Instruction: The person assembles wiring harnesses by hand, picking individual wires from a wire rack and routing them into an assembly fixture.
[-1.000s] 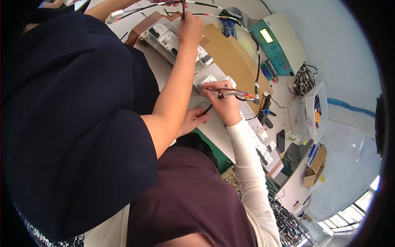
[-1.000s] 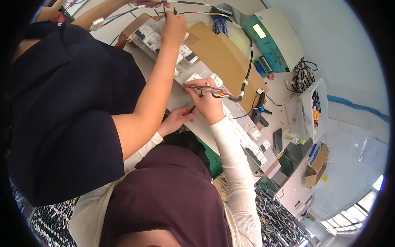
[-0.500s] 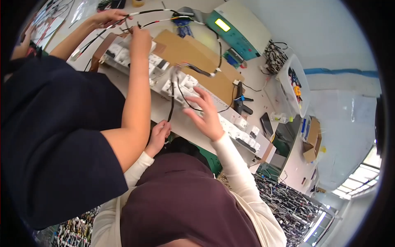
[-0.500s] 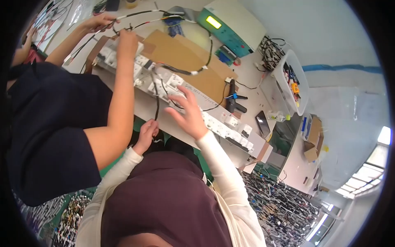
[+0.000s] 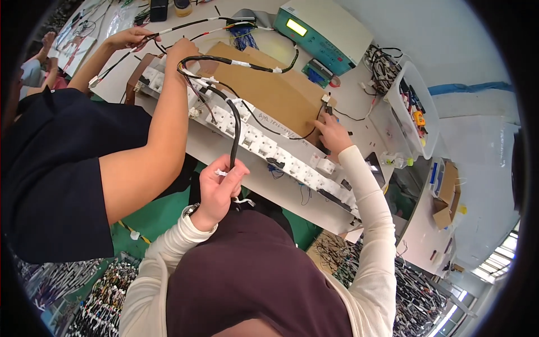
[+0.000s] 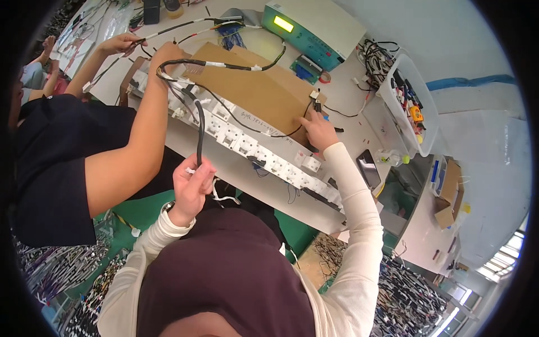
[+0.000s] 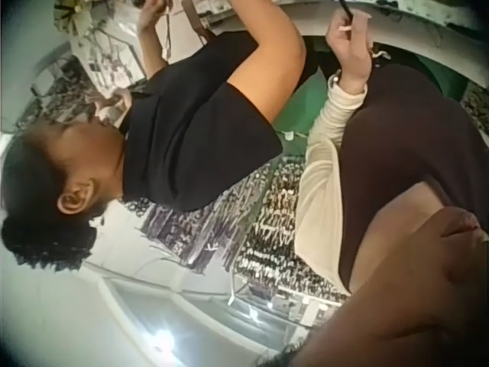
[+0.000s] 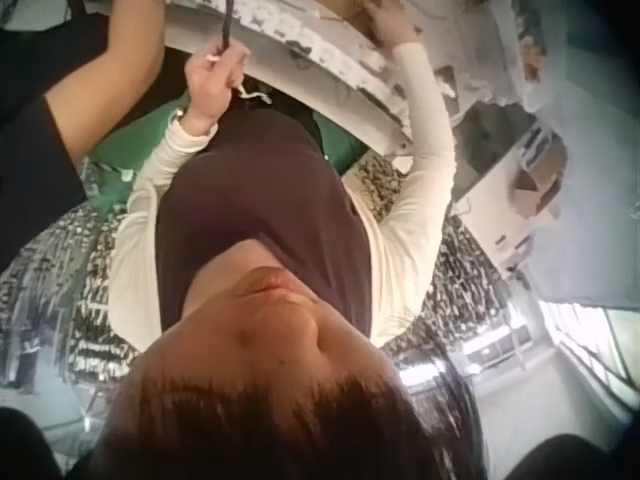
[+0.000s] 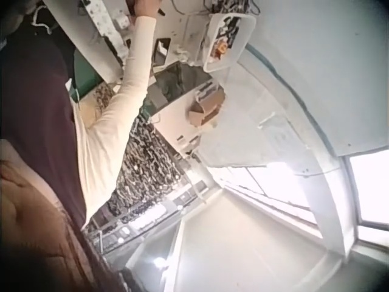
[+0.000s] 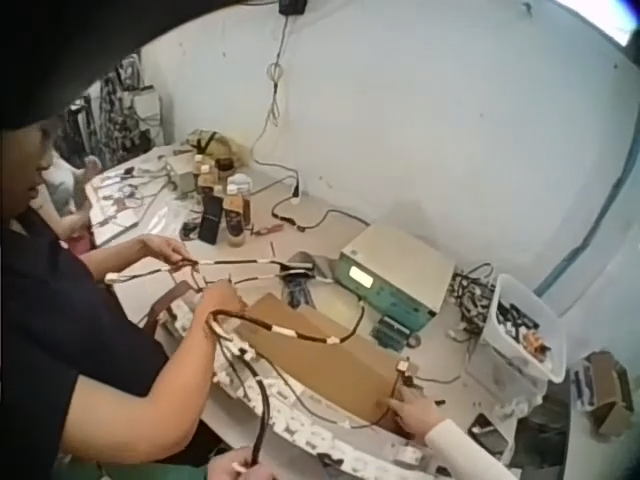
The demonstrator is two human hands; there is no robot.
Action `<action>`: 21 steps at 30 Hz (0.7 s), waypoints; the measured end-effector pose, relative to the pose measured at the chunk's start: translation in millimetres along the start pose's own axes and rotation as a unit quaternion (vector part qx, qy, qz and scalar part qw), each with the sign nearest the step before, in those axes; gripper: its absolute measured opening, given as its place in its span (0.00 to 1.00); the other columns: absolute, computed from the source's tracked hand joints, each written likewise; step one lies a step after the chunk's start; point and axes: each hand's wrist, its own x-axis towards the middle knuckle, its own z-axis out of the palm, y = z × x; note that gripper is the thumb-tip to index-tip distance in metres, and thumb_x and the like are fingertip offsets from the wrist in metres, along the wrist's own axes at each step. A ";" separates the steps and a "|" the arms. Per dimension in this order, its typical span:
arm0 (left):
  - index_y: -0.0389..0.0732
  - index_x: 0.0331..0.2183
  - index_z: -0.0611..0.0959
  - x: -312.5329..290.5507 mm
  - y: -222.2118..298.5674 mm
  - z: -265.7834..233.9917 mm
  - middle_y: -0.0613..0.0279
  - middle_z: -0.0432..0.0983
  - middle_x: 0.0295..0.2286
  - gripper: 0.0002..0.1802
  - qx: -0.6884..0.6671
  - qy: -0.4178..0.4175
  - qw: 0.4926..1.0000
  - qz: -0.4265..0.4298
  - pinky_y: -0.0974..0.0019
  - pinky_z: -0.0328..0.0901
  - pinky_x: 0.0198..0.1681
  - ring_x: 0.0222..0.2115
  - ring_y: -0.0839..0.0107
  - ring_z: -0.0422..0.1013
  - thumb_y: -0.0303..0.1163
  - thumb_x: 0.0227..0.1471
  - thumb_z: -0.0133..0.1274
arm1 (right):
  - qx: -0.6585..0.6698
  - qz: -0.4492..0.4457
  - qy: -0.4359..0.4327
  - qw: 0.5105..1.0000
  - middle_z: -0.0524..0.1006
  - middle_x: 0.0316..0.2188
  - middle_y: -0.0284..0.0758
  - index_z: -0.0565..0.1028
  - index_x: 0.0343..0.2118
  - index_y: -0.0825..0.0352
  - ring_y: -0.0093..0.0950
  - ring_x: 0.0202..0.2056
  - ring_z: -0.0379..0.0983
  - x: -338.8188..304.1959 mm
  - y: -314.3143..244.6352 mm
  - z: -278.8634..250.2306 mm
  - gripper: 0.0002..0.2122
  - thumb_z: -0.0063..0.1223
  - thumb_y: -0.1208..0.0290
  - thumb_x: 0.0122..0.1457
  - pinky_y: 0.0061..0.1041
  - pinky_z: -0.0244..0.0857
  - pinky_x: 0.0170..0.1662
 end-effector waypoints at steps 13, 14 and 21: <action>0.38 0.57 0.63 -13.6 17.8 -4.3 0.64 0.70 0.41 0.25 -0.304 -0.060 0.939 -0.147 0.74 0.70 0.28 0.28 0.77 0.68 0.33 0.61 0.49 | 0.750 0.049 0.116 0.650 0.79 0.32 0.41 0.73 0.41 0.75 0.29 0.34 0.79 25.1 -146.9 -122.7 0.10 0.46 0.71 0.69 0.27 0.75 0.39; 0.38 0.56 0.64 -12.0 14.6 2.9 0.64 0.70 0.42 0.25 -0.192 -0.029 0.973 -0.126 0.72 0.72 0.34 0.31 0.76 0.69 0.32 0.60 0.52 | 0.764 0.047 0.099 0.635 0.79 0.33 0.41 0.73 0.41 0.74 0.29 0.34 0.79 30.4 -152.8 -114.9 0.10 0.45 0.71 0.69 0.27 0.76 0.39; 0.36 0.48 0.75 19.6 2.5 -3.0 0.60 0.73 0.39 0.23 0.437 0.050 0.865 0.241 0.68 0.67 0.39 0.39 0.70 0.72 0.31 0.52 0.61 | 0.779 0.107 0.121 0.606 0.80 0.33 0.42 0.73 0.42 0.73 0.26 0.33 0.79 38.1 -170.3 -94.1 0.11 0.45 0.68 0.69 0.24 0.74 0.38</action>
